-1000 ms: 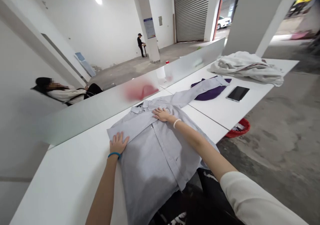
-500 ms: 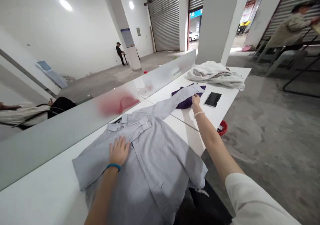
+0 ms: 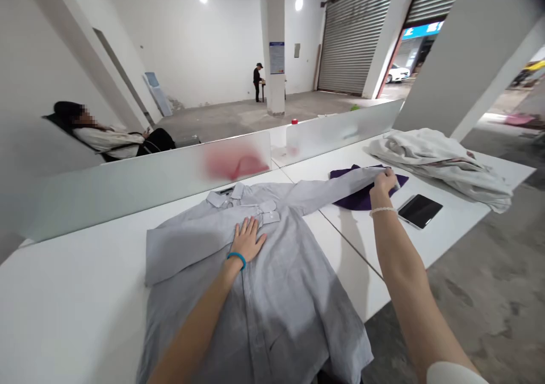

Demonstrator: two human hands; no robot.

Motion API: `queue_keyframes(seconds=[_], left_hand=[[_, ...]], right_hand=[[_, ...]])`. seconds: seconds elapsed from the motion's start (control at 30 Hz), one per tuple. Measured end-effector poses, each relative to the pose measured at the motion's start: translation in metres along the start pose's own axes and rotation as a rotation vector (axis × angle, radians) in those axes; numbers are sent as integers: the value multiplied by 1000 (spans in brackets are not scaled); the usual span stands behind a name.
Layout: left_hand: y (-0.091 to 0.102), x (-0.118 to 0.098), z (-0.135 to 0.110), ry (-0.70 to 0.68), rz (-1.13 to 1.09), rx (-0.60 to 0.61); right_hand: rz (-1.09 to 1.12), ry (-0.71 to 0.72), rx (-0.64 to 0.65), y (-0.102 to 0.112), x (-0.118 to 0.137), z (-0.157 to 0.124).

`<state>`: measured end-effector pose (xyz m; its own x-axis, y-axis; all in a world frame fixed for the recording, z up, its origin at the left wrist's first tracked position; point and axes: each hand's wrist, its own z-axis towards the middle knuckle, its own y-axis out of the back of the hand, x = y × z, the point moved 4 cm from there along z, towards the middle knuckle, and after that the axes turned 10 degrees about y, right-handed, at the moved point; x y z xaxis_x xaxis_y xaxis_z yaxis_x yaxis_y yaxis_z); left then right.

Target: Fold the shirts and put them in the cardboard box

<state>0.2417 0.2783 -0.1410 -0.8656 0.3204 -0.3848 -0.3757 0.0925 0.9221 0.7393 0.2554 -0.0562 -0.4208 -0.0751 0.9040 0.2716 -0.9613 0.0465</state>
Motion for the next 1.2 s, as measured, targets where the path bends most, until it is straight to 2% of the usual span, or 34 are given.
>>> queue_keyframes(seconds=[0.1, 0.2, 0.3, 0.4, 0.47, 0.57, 0.6, 0.67, 0.73, 0.87, 0.93, 1.1, 1.2], left_hand=[[5, 1, 0, 4, -144, 4], [10, 10, 1, 77, -571, -33], [14, 24, 3, 184, -922, -96], [24, 40, 1, 237, -1058, -134], [34, 53, -3, 259, -1144, -148], [48, 75, -11, 325, -1295, -200], [50, 81, -13, 370, -1360, -224], [53, 90, -15, 466, -1470, -260], [53, 93, -12, 532, -1504, -267], [59, 103, -6, 605, -1485, -335], [64, 113, -6, 635, -1474, -390], [69, 132, -7, 700, -1515, -328], [72, 134, -8, 704, -1582, -337]], right_hand=[[-49, 147, 64, -41, 43, -10], [-44, 376, 228, -95, 96, -42], [-27, 627, 383, -139, 148, -101], [-3, 760, 598, -162, 185, -184], [0, 880, 879, -170, 197, -253], [22, 1010, 1154, -166, 191, -347], [1, 1027, 1290, -165, 184, -371], [-21, 1004, 1441, -163, 167, -399], [-23, 942, 1425, -163, 153, -399], [-66, 833, 1199, -164, 132, -364], [-108, 799, 1148, -164, 120, -351], [-190, 745, 1142, -163, 97, -348], [-175, 753, 1147, -164, 104, -356]])
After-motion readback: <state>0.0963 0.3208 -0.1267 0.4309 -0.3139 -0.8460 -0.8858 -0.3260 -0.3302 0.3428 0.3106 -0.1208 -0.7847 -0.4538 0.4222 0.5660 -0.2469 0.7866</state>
